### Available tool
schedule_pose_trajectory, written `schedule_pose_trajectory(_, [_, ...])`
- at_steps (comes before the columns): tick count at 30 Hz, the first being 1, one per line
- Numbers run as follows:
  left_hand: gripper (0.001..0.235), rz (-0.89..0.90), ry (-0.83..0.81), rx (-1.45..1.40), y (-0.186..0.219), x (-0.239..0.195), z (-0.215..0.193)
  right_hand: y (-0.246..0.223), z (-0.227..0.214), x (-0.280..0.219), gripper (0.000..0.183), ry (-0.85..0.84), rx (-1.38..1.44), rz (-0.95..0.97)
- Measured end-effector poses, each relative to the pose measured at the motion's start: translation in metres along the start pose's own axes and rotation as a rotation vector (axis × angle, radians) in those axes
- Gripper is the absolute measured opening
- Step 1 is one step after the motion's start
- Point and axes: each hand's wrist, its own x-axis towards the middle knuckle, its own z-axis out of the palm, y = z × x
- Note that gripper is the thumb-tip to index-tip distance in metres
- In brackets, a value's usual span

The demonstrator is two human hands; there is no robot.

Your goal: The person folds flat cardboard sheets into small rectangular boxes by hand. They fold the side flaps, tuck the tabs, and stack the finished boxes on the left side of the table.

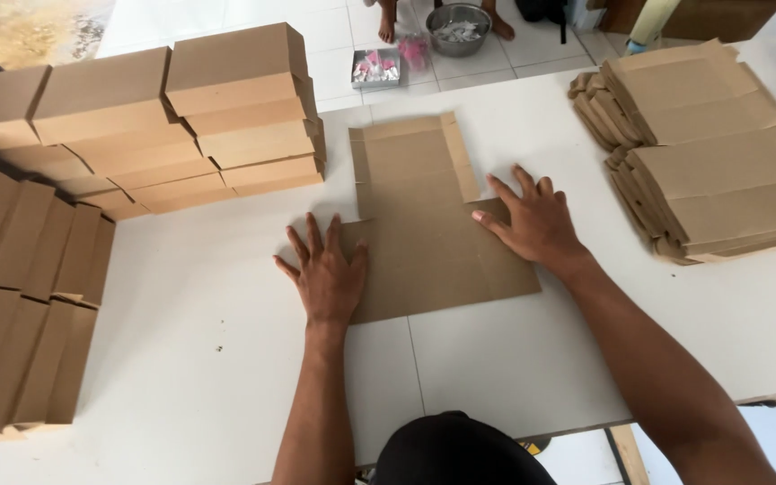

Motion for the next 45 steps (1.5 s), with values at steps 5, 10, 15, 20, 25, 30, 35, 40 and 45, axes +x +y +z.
schedule_pose_trajectory(5, [0.031,0.056,0.076,-0.063,-0.001,0.0,-0.003,-0.002,-0.013,-0.007,0.049,-0.028,0.22,-0.046])
schedule_pose_trajectory(10, [0.023,0.11,0.116,-0.116,0.011,-0.002,-0.016,-0.013,-0.026,-0.016,0.042,-0.107,0.345,-0.182])
schedule_pose_trajectory(15, [0.031,0.184,0.199,-0.411,0.02,-0.007,-0.032,-0.009,-0.019,-0.01,0.039,-0.022,0.518,-0.252])
schedule_pose_trajectory(20, [0.047,0.175,0.13,-0.564,0.017,-0.005,-0.027,-0.015,-0.023,-0.013,0.044,0.041,0.482,-0.257])
schedule_pose_trajectory(25, [0.045,0.066,0.116,-0.653,0.012,-0.005,-0.024,-0.047,-0.049,-0.032,0.048,0.223,0.168,-0.308])
schedule_pose_trajectory(30, [0.042,0.135,0.128,-0.286,0.021,-0.009,-0.038,-0.075,-0.061,-0.045,0.056,-0.22,0.333,-0.566])
schedule_pose_trajectory(35, [0.038,0.144,0.138,-0.109,0.005,-0.002,-0.021,-0.088,-0.072,-0.057,0.065,-0.406,0.23,-0.656])
schedule_pose_trajectory(40, [0.025,0.217,0.061,-0.037,0.001,-0.004,-0.026,-0.084,-0.066,-0.056,0.049,-0.345,0.207,-0.693])
schedule_pose_trajectory(45, [0.034,0.15,-0.043,-0.237,-0.002,-0.007,-0.052,-0.076,-0.052,-0.059,0.02,0.009,0.338,-0.873])
